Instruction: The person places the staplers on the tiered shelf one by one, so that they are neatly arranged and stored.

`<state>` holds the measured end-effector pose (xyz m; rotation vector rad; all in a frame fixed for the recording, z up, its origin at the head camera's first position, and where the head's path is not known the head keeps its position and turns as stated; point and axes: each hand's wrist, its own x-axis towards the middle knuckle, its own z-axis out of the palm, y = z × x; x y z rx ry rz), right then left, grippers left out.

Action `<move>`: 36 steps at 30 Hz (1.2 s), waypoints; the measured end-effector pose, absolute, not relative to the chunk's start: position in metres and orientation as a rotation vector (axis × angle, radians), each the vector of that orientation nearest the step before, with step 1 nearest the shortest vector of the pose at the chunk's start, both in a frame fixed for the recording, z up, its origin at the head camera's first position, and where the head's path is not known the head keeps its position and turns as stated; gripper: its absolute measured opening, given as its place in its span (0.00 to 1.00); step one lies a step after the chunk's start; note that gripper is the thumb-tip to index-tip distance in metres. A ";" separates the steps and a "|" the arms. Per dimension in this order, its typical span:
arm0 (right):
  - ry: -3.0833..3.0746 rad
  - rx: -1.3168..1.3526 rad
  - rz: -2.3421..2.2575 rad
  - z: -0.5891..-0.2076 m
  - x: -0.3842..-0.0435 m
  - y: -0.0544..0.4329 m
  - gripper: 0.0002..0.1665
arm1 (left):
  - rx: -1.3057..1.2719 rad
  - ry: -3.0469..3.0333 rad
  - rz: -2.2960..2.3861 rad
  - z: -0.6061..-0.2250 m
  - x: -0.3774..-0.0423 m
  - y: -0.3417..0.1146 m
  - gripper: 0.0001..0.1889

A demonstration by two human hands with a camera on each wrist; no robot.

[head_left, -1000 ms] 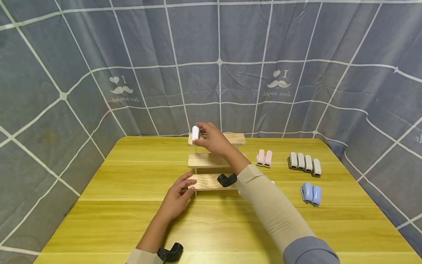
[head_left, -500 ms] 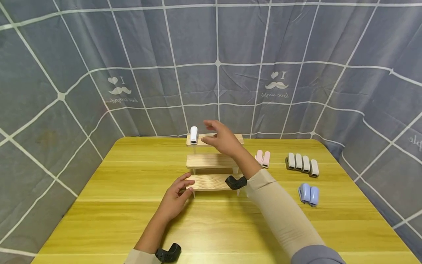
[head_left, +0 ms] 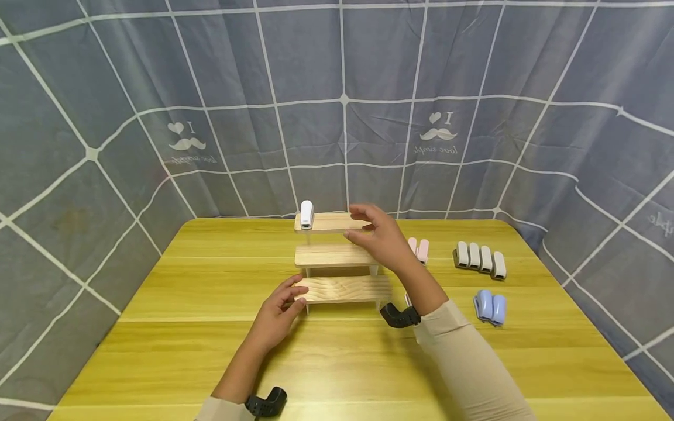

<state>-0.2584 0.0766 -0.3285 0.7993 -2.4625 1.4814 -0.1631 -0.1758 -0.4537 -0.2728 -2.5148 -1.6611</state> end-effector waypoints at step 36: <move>-2.696 0.530 1.275 -0.422 -0.194 0.230 0.33 | -0.262 -2.540 -1.719 -0.454 -0.166 -0.178 0.14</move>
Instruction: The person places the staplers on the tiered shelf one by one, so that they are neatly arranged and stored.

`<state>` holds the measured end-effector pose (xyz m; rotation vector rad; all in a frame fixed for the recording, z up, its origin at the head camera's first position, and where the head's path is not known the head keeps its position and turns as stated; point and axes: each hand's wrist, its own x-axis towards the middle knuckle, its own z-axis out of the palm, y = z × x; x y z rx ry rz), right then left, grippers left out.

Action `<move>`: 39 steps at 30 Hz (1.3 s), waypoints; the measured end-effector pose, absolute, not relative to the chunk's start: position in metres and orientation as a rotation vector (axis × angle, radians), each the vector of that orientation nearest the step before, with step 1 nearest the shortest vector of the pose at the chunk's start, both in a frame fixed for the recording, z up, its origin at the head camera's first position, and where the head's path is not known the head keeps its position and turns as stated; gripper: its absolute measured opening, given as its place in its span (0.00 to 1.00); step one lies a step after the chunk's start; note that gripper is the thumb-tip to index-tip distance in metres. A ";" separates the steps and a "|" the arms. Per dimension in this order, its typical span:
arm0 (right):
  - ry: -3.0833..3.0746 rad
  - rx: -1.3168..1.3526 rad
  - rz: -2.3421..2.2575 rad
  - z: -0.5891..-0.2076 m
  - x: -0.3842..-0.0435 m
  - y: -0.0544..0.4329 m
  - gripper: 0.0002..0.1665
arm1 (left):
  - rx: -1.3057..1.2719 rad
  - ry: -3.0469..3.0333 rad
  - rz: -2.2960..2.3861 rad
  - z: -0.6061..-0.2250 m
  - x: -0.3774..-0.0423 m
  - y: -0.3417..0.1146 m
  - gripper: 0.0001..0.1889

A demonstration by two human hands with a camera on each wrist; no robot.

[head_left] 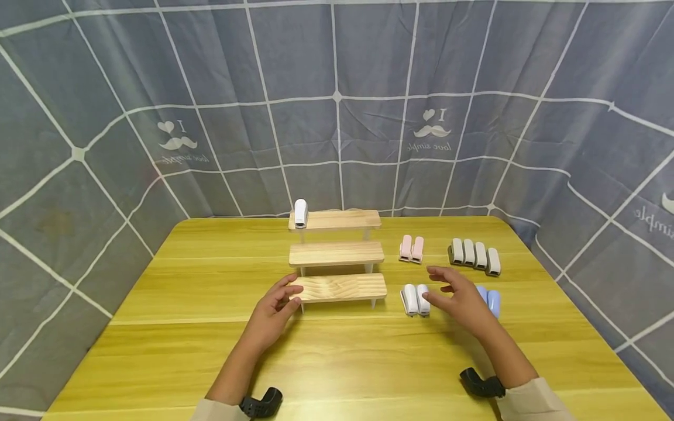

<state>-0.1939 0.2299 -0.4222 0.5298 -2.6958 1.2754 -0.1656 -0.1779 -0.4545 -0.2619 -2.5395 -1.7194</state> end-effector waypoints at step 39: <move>-2.850 0.561 1.246 -0.461 -0.195 0.237 0.40 | -0.264 -2.530 -1.724 -0.456 -0.167 -0.178 0.14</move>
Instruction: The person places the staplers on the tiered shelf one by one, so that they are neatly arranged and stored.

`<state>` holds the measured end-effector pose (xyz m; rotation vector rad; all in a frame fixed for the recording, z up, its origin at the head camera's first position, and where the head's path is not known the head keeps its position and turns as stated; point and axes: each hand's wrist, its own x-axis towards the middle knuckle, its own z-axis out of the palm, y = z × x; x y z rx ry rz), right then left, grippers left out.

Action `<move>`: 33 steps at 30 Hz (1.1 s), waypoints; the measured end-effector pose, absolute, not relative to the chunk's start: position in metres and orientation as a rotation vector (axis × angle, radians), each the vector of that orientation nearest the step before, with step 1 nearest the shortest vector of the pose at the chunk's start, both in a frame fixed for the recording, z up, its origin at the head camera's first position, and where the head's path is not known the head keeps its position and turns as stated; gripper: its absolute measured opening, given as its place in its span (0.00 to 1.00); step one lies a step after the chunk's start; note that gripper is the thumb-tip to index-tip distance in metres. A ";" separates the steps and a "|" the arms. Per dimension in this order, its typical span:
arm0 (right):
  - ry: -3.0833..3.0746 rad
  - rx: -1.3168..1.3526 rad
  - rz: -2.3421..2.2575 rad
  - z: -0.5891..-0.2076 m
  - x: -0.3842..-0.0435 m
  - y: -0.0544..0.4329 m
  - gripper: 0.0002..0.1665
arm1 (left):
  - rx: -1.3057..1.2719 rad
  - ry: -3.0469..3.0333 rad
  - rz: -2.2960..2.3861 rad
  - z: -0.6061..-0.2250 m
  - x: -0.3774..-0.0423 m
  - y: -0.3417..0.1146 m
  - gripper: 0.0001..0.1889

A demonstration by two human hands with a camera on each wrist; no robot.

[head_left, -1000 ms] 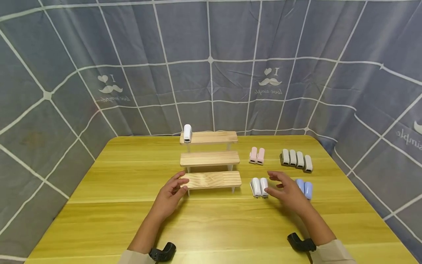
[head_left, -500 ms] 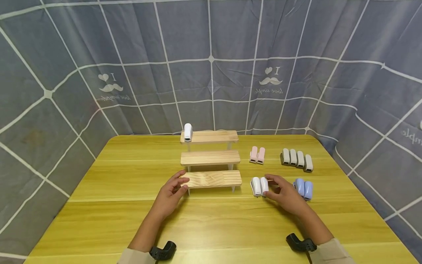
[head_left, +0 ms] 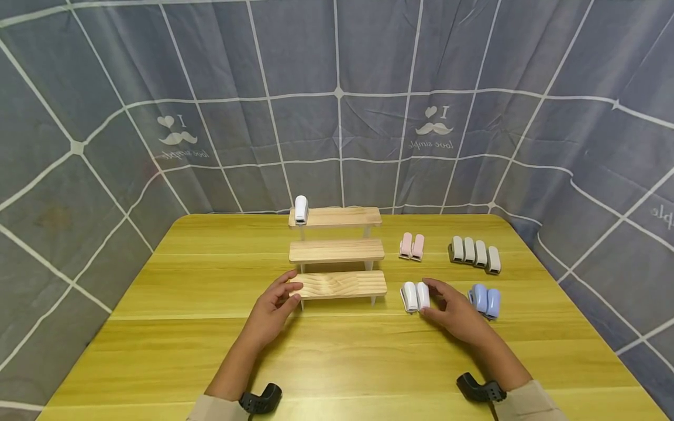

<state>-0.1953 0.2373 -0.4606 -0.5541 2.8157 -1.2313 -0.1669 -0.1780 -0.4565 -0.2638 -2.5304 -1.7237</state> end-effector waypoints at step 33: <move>2.991 -0.582 -1.169 -0.466 -0.193 0.235 0.36 | -0.268 -2.554 -1.726 -0.453 -0.167 -0.178 0.14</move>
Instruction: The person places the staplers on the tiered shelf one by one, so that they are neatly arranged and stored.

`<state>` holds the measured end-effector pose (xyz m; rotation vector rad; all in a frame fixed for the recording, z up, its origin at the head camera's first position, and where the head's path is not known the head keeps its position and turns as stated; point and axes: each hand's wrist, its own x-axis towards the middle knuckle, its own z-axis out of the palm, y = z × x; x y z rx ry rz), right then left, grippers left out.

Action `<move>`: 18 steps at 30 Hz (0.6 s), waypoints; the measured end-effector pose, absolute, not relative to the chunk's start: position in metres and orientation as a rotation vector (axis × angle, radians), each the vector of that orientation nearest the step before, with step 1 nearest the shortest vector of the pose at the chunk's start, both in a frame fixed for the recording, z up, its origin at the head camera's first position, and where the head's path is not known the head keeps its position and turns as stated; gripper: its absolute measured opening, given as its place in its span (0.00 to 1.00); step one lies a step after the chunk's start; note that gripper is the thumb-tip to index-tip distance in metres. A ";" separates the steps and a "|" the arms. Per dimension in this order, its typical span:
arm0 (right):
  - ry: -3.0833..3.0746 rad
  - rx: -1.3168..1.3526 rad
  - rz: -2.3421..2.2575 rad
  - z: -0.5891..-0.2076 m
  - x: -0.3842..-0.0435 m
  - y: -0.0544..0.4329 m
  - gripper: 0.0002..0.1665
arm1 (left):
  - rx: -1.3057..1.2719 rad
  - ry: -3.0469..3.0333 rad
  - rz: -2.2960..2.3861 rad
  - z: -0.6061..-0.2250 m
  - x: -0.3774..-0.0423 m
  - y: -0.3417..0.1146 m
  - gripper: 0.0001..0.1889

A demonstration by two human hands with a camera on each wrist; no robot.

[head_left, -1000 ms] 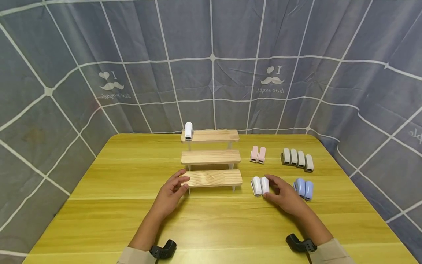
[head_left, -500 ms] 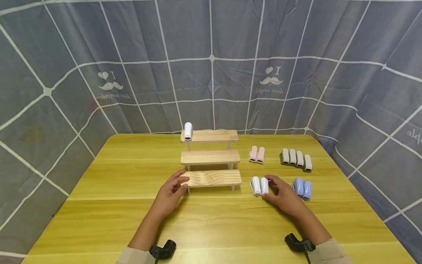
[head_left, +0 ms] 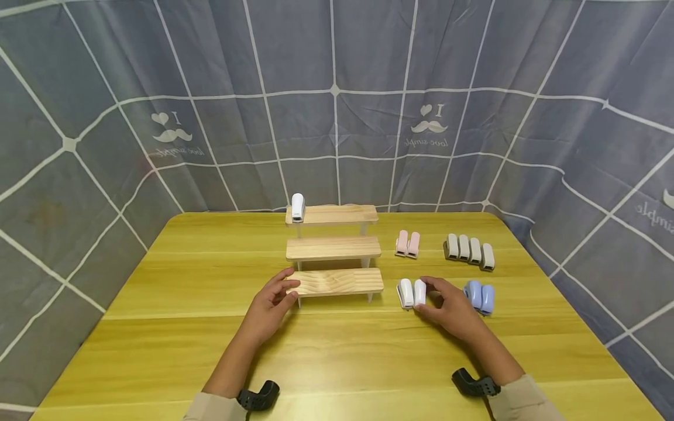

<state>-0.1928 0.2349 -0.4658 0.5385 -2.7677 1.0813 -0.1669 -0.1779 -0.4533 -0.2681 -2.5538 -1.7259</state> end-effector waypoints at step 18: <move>-2.696 0.562 1.104 -0.459 -0.190 0.233 0.36 | -0.264 -2.523 -1.713 -0.453 -0.167 -0.176 0.13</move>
